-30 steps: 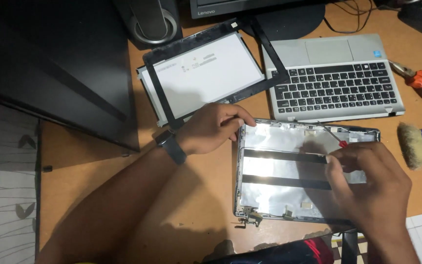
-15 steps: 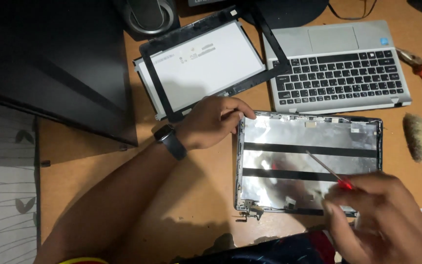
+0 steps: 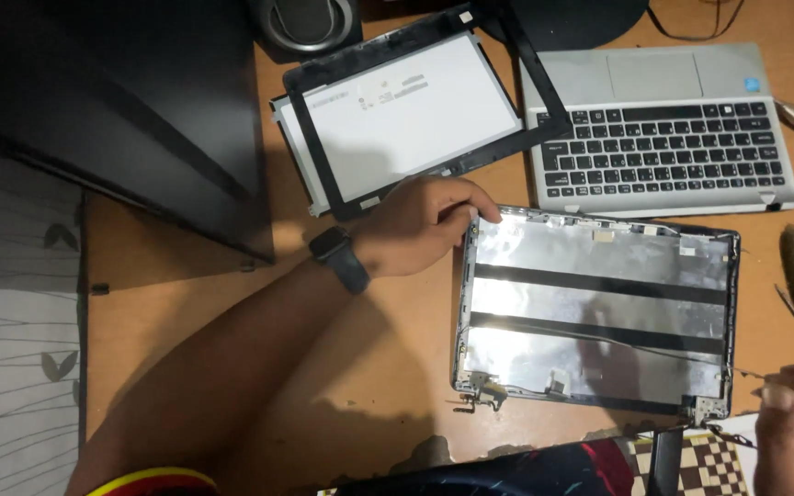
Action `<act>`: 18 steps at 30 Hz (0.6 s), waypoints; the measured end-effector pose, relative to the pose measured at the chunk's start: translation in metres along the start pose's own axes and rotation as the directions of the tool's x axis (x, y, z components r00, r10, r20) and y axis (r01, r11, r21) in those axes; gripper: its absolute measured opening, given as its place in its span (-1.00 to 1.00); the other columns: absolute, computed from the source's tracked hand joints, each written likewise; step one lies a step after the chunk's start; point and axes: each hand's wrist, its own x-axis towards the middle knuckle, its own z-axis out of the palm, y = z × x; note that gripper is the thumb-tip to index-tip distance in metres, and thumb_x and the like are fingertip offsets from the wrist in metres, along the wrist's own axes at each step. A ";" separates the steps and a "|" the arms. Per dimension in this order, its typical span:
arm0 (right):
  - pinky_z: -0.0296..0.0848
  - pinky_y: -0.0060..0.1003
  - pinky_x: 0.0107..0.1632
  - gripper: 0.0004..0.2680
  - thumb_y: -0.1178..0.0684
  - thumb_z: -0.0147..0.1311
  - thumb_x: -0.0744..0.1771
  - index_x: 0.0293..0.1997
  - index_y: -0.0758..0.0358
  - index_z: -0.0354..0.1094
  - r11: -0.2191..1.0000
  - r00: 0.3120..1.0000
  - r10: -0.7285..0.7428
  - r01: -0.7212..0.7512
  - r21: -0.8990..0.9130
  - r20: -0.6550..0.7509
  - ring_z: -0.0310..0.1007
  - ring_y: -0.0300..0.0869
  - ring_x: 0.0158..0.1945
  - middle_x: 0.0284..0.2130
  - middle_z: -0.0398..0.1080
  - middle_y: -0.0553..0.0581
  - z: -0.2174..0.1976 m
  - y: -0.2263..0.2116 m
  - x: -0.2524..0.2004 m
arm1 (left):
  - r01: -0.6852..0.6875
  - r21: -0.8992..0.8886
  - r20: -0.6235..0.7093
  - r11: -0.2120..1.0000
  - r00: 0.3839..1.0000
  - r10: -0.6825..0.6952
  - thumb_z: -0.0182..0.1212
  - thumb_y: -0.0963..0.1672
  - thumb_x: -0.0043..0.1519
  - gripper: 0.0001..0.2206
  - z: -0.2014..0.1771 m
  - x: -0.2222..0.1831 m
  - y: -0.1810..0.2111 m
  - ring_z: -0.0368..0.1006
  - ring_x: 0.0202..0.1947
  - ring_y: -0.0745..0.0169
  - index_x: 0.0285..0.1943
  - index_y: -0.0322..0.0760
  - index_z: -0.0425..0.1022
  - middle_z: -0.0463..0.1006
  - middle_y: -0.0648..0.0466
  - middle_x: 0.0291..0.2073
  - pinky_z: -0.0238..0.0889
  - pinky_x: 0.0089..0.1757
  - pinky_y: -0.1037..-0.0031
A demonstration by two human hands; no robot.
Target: Cleaning and disassembling laptop components using a brush and a screwdriver on a repair bench.
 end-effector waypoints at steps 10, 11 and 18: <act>0.21 -0.14 0.49 -0.86 0.14 -0.11 0.62 0.08 0.44 0.29 0.995 0.998 -0.039 0.034 0.093 0.051 0.24 0.00 0.33 0.18 0.27 0.30 0.001 0.107 0.011 | -0.053 0.050 0.039 0.997 0.998 0.051 -0.10 -0.16 0.34 -0.72 -0.002 0.002 -0.008 0.57 -0.42 0.28 0.00 -0.12 0.60 0.59 0.07 -0.55 0.43 -0.33 0.46; 0.21 -0.12 0.47 -0.86 0.19 -0.12 0.61 0.05 0.49 0.30 0.996 0.994 -0.076 0.072 0.047 0.081 0.26 0.03 0.29 0.13 0.29 0.32 0.002 0.101 0.016 | -0.096 0.033 0.031 0.995 0.995 0.095 -0.11 -0.18 0.34 -0.72 -0.002 0.001 -0.007 0.60 -0.40 0.28 -0.01 -0.15 0.59 0.60 0.03 -0.50 0.46 -0.32 0.47; 0.39 0.01 0.31 -0.89 0.37 0.14 0.48 0.13 0.64 0.40 0.925 0.926 -0.310 0.346 -0.157 0.216 0.40 0.20 0.31 0.08 0.40 0.52 0.004 -0.046 0.047 | -0.152 0.026 -0.028 0.988 0.988 0.153 -0.08 -0.22 0.33 -0.73 0.004 0.001 -0.008 0.14 -0.64 0.45 -0.04 -0.17 0.61 0.53 0.21 -0.51 0.03 -0.49 0.52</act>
